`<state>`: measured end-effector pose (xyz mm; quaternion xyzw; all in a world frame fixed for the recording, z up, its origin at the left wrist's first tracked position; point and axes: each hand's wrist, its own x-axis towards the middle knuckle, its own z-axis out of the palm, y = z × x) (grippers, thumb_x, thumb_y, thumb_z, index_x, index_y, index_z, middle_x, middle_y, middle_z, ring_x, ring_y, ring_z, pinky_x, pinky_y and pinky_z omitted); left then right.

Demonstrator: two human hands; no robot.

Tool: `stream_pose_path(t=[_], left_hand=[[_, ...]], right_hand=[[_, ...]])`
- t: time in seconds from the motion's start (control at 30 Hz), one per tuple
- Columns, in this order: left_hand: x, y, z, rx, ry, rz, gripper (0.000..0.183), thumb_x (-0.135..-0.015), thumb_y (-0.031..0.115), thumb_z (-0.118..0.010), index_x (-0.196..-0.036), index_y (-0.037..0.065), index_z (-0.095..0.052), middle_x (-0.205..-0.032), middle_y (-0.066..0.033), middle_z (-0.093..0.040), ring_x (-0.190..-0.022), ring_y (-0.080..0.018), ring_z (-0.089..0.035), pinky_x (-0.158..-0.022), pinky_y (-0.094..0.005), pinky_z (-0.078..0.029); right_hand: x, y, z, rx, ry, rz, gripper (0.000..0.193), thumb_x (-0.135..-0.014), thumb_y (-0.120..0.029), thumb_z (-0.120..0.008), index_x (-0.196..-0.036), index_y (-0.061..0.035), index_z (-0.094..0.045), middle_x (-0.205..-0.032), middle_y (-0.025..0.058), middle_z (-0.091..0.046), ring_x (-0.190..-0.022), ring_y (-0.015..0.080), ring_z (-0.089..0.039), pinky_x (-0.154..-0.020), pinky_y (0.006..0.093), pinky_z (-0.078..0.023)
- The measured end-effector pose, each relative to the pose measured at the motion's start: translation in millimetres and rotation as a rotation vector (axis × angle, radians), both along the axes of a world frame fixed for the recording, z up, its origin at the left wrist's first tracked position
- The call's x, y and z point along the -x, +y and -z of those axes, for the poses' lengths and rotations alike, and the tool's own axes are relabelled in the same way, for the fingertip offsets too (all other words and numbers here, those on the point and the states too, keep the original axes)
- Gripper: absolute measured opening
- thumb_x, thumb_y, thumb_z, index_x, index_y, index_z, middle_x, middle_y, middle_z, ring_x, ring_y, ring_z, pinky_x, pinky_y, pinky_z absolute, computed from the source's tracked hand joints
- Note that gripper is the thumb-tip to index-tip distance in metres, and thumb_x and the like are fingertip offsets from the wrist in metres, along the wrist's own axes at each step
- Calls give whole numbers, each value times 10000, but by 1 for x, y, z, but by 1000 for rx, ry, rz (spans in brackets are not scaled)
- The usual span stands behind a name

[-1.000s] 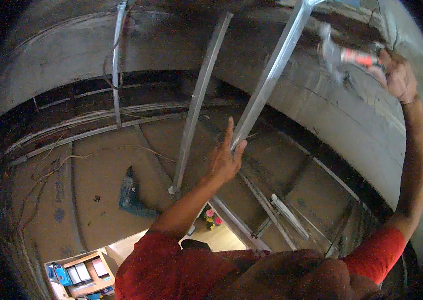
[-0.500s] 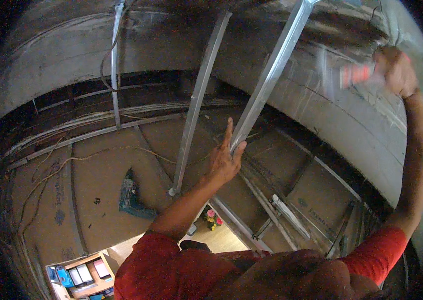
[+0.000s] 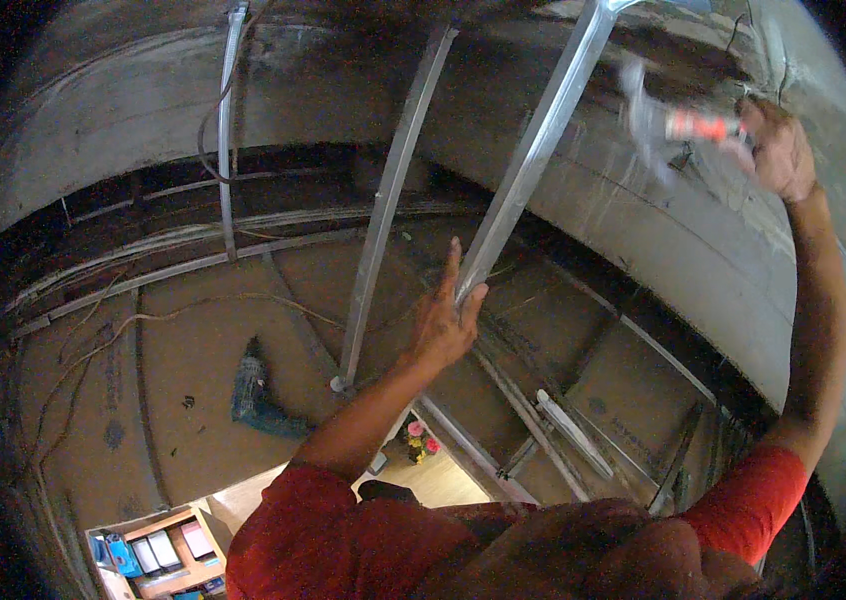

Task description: The person installs a metal ceiling frame by drilling into the ceiling, positioning metal rails, and securing them with a hammer. The person uses a cordless drill and hammer to fasten the frame components to the ceiling structure.

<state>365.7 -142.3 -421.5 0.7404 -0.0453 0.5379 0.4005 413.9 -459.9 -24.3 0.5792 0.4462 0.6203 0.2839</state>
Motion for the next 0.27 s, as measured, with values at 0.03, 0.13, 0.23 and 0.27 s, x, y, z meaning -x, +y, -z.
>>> stream_pose_path(t=[0.03, 0.13, 0.23, 0.27], left_hand=[[-3, 0, 1, -8, -34, 2, 741, -969, 357, -552, -1552, 146, -146, -1084, -328, -638, -894, -520, -635, -778, -504, -525], [6, -2, -4, 74, 180, 25, 748, -962, 363, -561, -1554, 172, -145, -1064, -323, -646, -877, -521, -638, -777, -512, -527], [13, -1, -10, 46, 183, 23, 774, -952, 386, -574, -1557, 194, -130, -1055, -313, -654, -877, -516, -642, -783, -522, -529], [14, 2, -11, 47, 179, 14, 774, -952, 386, -574, -1557, 194, -130, -1055, -313, -654, -877, -516, -642, -783, -522, -529]], right_hand=[[1, -3, -2, 74, 4, 1, 560, -887, -510, -614, -1101, 5, -571, -925, 245, -657, -830, 449, -636, -735, 492, -516], [-7, -13, -24, 132, 17, -73, 504, -887, -475, -625, -1033, 3, -567, -889, 234, -641, -831, 436, -625, -720, 458, -513], [0, 0, -20, -480, 124, 193, 593, -869, -504, -639, -1153, 13, -581, -1056, 264, -644, -975, 433, -634, -801, 450, -527], [-1, 4, -22, -479, 122, 183, 593, -869, -504, -639, -1153, 13, -581, -1056, 264, -644, -975, 433, -634, -801, 450, -527]])
